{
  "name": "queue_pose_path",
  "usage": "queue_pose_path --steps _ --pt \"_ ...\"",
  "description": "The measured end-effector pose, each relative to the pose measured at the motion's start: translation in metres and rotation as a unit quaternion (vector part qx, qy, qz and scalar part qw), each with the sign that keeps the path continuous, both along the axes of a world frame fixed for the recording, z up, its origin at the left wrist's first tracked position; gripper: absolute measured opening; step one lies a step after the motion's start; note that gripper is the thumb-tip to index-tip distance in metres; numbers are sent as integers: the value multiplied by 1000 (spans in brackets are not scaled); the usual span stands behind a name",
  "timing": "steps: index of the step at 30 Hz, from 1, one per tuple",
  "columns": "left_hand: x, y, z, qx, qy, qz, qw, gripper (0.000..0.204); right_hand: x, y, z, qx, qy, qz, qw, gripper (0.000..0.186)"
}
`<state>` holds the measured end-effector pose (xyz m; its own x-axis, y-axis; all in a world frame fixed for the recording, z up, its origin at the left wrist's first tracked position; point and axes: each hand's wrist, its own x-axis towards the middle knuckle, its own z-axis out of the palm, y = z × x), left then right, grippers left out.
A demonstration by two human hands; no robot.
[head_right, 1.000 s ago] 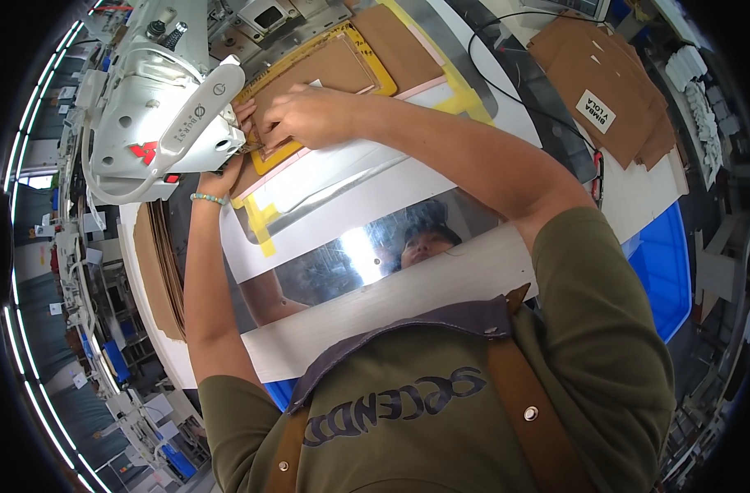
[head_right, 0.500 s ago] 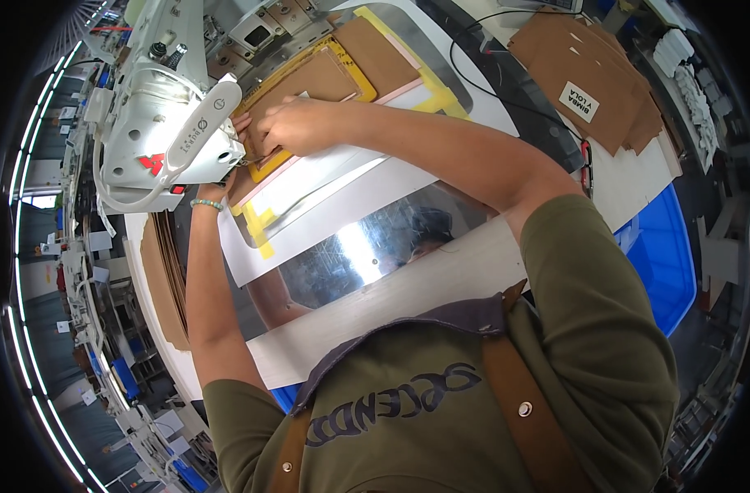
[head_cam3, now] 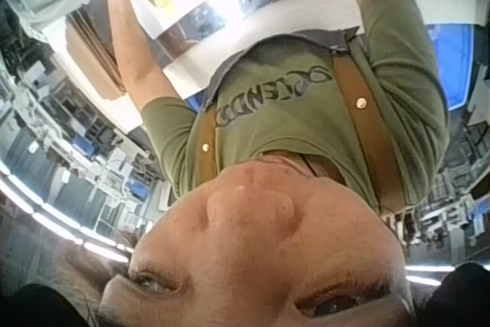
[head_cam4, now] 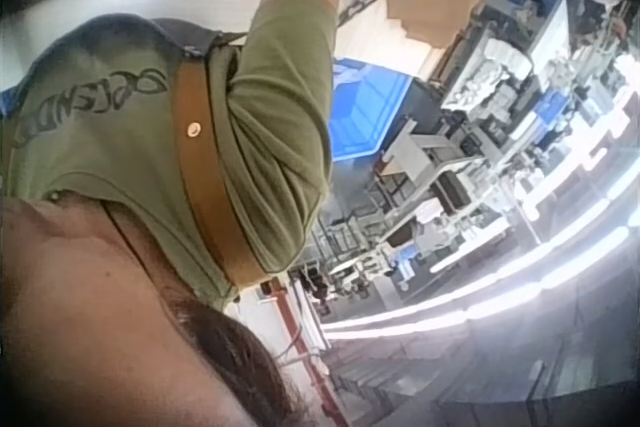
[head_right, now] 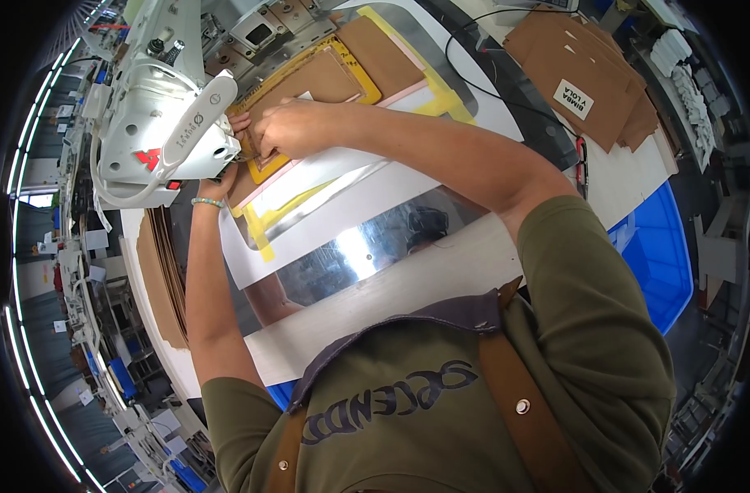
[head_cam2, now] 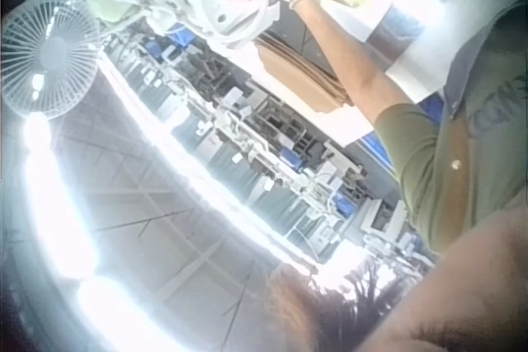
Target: Operating an industrial sewing machine to assemble or finish leather components.
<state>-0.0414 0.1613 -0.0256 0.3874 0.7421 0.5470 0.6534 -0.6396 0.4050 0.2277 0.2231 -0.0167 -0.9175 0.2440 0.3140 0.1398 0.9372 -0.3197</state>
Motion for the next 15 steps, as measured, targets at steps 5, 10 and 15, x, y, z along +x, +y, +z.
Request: queue_pose_path --steps 5,10,15 --pt "-7 -17 -12 -70 -34 59 995 23 5 -5 21 -45 -14 5 999 28" --pt "-18 -25 -31 -168 -74 198 963 30 0 2 4 33 18 -52 998 29" --pt "-8 -46 -22 -167 -78 229 956 31 1 -3 0 27 -18 -56 998 31"
